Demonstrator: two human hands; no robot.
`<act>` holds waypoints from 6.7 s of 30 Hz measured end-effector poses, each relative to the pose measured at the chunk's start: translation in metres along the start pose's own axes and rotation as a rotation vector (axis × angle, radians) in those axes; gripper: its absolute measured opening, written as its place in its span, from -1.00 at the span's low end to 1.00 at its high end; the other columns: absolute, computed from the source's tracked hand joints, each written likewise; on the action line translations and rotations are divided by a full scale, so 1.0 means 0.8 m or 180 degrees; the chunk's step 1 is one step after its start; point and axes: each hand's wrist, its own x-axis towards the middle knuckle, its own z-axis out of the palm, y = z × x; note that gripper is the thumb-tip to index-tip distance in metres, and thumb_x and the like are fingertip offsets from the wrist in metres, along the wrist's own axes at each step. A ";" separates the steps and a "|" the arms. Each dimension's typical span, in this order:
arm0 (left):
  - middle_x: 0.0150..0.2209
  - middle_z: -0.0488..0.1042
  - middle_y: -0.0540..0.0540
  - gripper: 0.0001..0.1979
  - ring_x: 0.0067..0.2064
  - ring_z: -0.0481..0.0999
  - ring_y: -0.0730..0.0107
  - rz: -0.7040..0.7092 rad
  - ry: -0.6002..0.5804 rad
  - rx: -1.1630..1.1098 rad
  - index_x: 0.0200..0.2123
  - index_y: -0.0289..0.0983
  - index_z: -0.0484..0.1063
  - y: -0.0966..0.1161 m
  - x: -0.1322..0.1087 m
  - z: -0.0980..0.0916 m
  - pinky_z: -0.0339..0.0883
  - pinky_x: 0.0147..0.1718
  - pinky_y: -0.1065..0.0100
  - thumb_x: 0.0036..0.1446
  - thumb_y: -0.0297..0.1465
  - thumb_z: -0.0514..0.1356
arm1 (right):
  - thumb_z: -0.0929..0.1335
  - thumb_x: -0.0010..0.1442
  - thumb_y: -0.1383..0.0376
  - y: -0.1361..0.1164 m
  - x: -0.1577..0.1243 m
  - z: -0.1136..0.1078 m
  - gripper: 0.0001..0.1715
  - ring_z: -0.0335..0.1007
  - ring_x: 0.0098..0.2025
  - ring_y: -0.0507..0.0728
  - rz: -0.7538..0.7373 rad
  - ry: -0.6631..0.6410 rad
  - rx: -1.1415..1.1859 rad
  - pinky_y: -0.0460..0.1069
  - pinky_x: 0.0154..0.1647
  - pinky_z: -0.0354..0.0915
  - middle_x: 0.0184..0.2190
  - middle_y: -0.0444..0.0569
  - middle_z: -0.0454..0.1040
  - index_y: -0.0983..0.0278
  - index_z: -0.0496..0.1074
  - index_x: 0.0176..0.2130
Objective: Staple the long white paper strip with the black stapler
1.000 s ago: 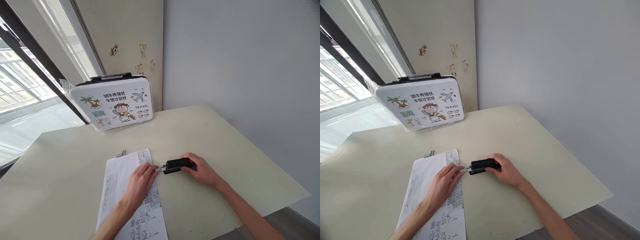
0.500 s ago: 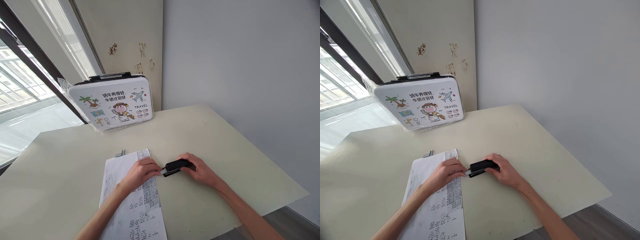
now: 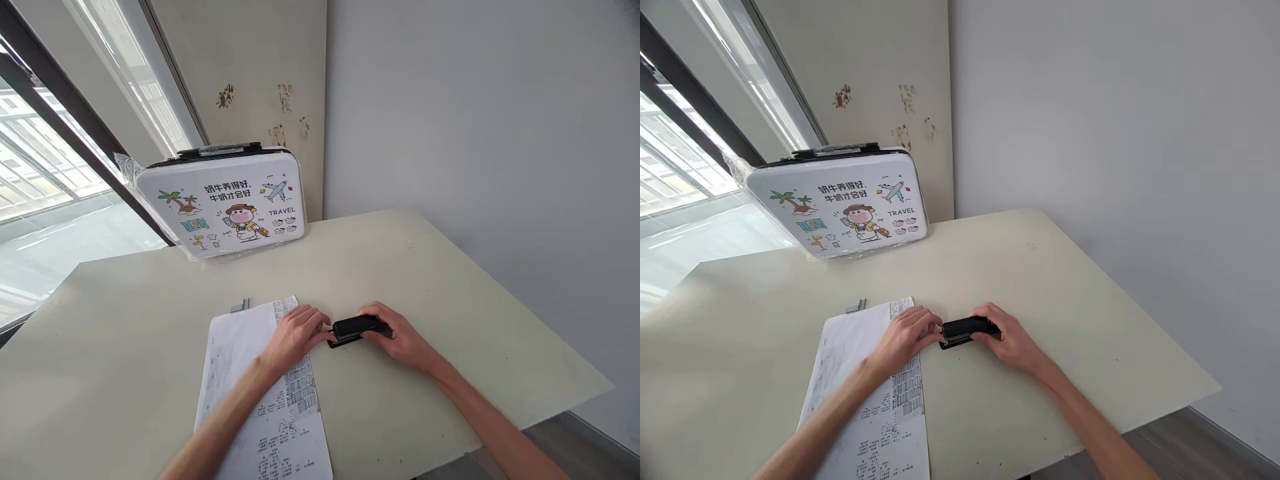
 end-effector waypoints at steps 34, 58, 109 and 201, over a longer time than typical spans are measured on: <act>0.52 -0.05 -0.06 -0.01 0.52 -0.10 -0.11 0.0052 -0.0653 0.0667 0.50 -0.07 0.01 0.132 -0.195 -0.031 0.14 0.35 -0.23 0.00 -0.73 0.03 | 0.36 0.39 0.04 -0.046 -0.054 -0.005 -0.72 0.46 0.03 0.22 0.0453 -0.0663 -0.0196 0.10 0.03 0.41 0.05 -0.03 0.51 0.05 0.46 0.03; 0.51 0.02 -0.09 -0.18 0.51 -0.07 -0.10 0.0121 -0.0591 0.0273 0.44 -0.12 0.16 0.133 -0.162 -0.003 0.03 0.40 -0.24 0.14 -0.70 0.06 | 0.07 0.50 -0.13 -0.104 0.012 0.058 -0.34 -0.14 0.54 0.30 0.0674 -0.0844 -0.1249 0.39 0.49 0.00 0.46 -0.12 0.19 0.00 0.28 0.38; 0.52 -0.02 -0.11 -0.31 0.51 -0.06 -0.08 -0.0223 -0.0554 0.0369 0.47 -0.15 0.09 0.135 -0.191 -0.025 0.04 0.42 -0.14 0.34 -0.42 0.22 | 0.08 0.55 0.04 -0.109 0.003 0.052 -0.43 0.13 0.46 0.24 0.0365 -0.0727 -0.1604 0.26 0.36 0.27 0.46 -0.06 0.18 0.02 0.14 0.44; 0.17 0.53 -0.22 -0.63 0.27 0.46 0.05 -0.2792 0.2417 -0.3514 -0.06 -0.23 0.50 -0.040 -0.089 -0.059 0.25 0.30 0.04 0.36 -0.06 0.17 | 0.36 0.40 0.15 -0.046 0.089 0.107 -0.81 0.49 -0.10 0.22 -0.0457 0.0460 -0.0596 0.11 -0.11 0.47 -0.14 -0.02 0.59 0.12 0.46 -0.02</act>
